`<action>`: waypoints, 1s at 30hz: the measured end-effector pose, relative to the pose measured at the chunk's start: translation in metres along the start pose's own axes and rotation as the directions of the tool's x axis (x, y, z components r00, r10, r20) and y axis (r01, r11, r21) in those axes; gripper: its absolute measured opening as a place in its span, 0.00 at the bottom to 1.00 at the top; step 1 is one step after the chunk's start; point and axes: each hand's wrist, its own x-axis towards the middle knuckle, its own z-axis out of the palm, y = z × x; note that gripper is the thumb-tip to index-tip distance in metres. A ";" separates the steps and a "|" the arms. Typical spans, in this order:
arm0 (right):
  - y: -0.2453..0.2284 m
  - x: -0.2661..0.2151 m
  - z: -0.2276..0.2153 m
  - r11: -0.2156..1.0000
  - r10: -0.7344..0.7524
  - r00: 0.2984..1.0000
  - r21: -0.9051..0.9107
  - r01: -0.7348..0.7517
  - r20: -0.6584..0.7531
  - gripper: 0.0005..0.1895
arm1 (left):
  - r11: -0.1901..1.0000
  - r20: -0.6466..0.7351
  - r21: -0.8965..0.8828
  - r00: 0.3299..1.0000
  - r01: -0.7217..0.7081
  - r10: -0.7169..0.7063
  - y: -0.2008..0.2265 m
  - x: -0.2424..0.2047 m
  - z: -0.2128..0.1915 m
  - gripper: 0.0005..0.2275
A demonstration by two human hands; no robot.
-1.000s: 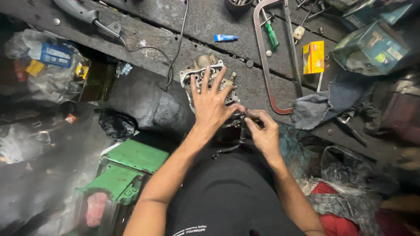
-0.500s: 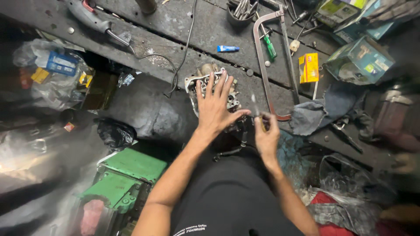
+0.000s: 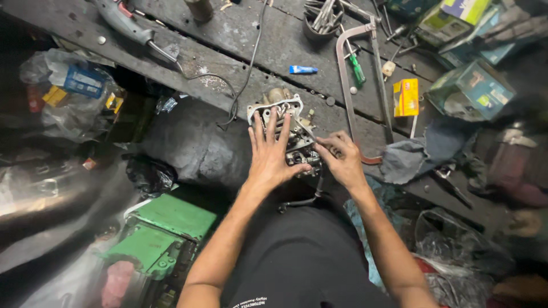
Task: The person works on a disassembled engine cylinder head on a cluttered workbench. They use a wrench to tighten bolts on the cylinder head while another person assists nearby. The person occasionally wipes the component with a rag.
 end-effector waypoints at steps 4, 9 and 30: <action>-0.001 -0.008 0.004 0.993 0.116 0.993 -0.023 -0.115 0.031 0.10 | 0.999 0.012 -0.014 0.999 0.033 -0.033 -0.002 -0.004 0.002 0.61; -0.002 -0.008 0.004 0.997 0.080 0.996 -0.019 -0.080 0.031 0.09 | 0.998 0.020 0.015 0.998 0.055 -0.056 0.002 -0.002 0.004 0.61; -0.012 -0.006 0.005 0.995 0.104 0.995 -0.010 -0.104 -0.012 0.08 | 0.996 0.081 0.035 0.994 0.077 -0.080 0.005 0.000 -0.009 0.61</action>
